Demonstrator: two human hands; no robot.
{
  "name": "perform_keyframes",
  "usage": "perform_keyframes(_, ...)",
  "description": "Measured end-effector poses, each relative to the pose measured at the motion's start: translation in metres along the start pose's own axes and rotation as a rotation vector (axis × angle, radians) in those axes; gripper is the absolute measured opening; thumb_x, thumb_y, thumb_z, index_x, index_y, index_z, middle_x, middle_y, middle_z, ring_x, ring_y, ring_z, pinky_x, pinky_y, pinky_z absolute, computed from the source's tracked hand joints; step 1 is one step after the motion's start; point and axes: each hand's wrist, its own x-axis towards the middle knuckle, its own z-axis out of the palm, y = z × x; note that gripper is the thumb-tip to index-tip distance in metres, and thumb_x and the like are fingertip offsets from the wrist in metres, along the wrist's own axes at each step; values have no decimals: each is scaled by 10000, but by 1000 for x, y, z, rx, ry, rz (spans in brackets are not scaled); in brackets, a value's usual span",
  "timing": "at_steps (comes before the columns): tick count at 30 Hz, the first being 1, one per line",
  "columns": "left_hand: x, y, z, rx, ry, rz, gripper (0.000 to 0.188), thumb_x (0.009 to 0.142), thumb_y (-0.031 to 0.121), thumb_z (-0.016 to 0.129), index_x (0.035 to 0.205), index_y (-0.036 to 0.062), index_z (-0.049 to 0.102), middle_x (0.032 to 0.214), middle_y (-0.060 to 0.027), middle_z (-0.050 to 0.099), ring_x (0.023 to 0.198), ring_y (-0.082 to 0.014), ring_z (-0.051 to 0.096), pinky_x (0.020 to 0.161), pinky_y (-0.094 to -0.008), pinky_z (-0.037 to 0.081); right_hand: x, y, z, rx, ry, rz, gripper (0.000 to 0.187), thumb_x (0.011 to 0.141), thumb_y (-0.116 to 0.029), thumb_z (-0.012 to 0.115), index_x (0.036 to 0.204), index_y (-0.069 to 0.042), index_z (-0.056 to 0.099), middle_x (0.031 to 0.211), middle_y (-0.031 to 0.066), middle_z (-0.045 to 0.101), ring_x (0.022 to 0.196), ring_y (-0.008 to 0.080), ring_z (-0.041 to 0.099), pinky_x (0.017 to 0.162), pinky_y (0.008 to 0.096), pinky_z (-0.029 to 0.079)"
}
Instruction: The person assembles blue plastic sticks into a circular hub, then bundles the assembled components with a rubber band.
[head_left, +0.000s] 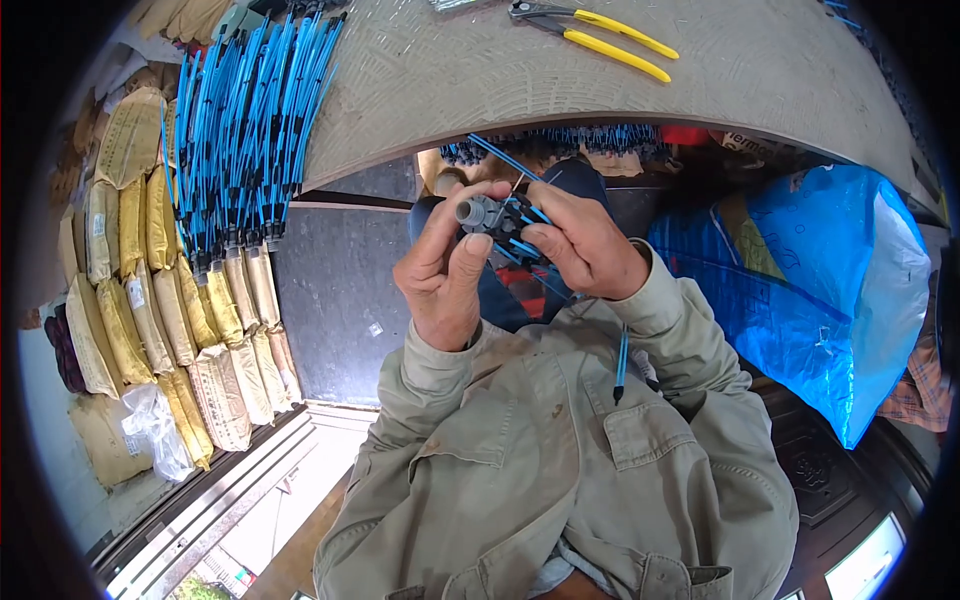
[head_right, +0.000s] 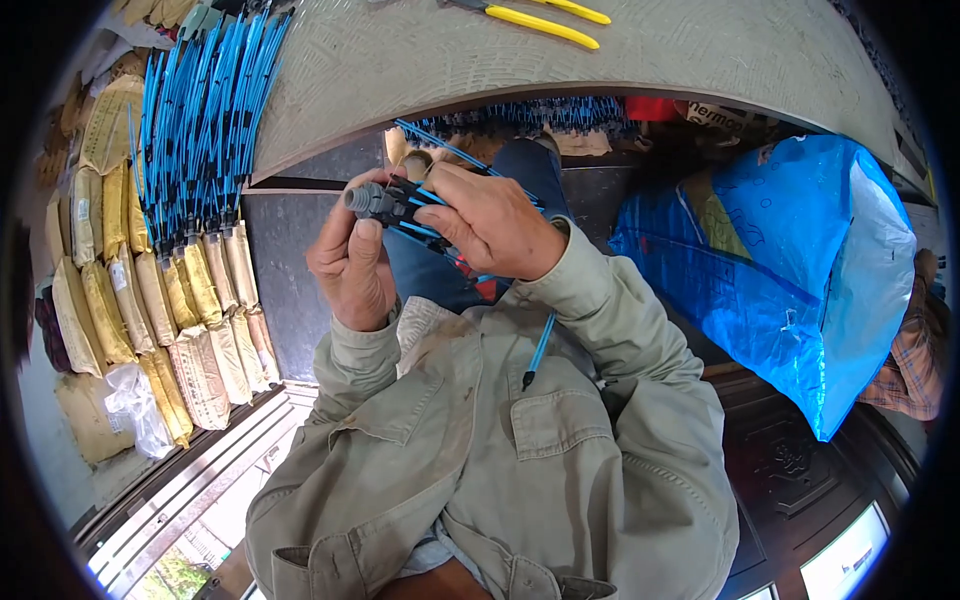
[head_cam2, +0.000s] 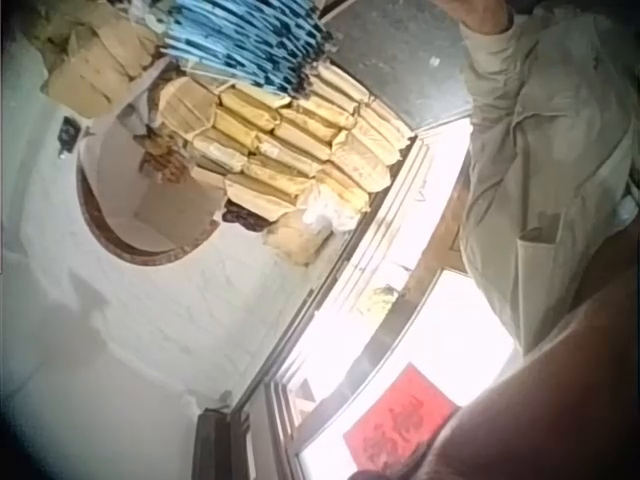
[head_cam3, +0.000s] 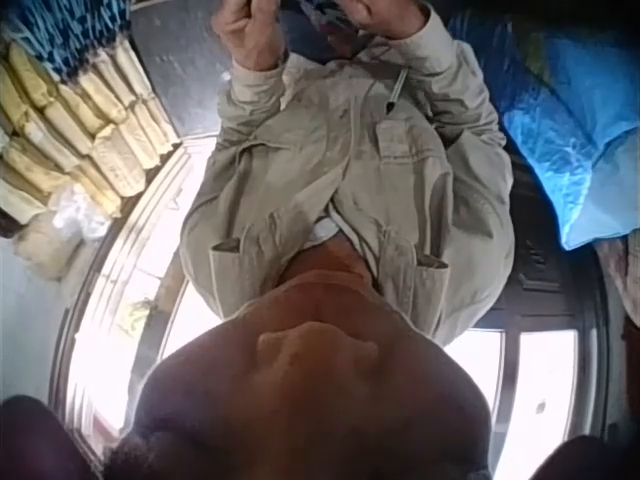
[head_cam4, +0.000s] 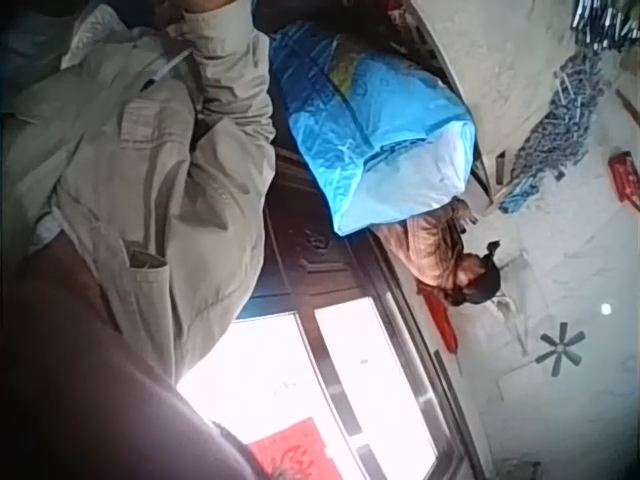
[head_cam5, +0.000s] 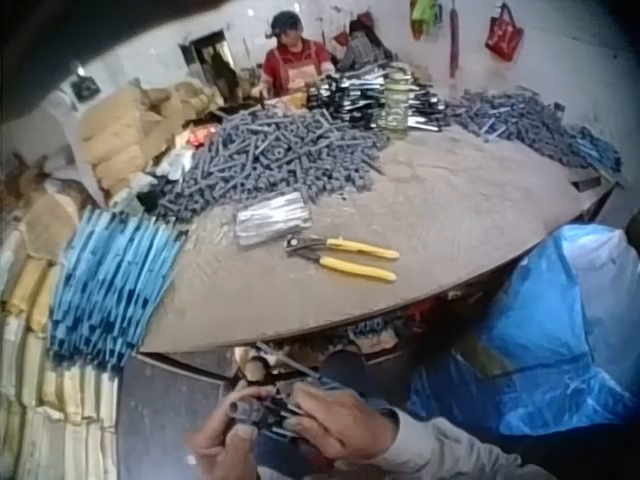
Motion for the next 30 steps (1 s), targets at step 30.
perform_keyframes(30, -9, 2, 14, 273, 143, 74, 319, 860, 199, 581, 1044, -61, 579, 1005, -120, 625, 1010, -205, 557, 1037, -442, 262, -7, 0, 0, -529, 203, -504, 599, 671, -11, 689, 1219, 70, 461, 845, 140, 621, 635, 199, 606, 523, 282, 494)
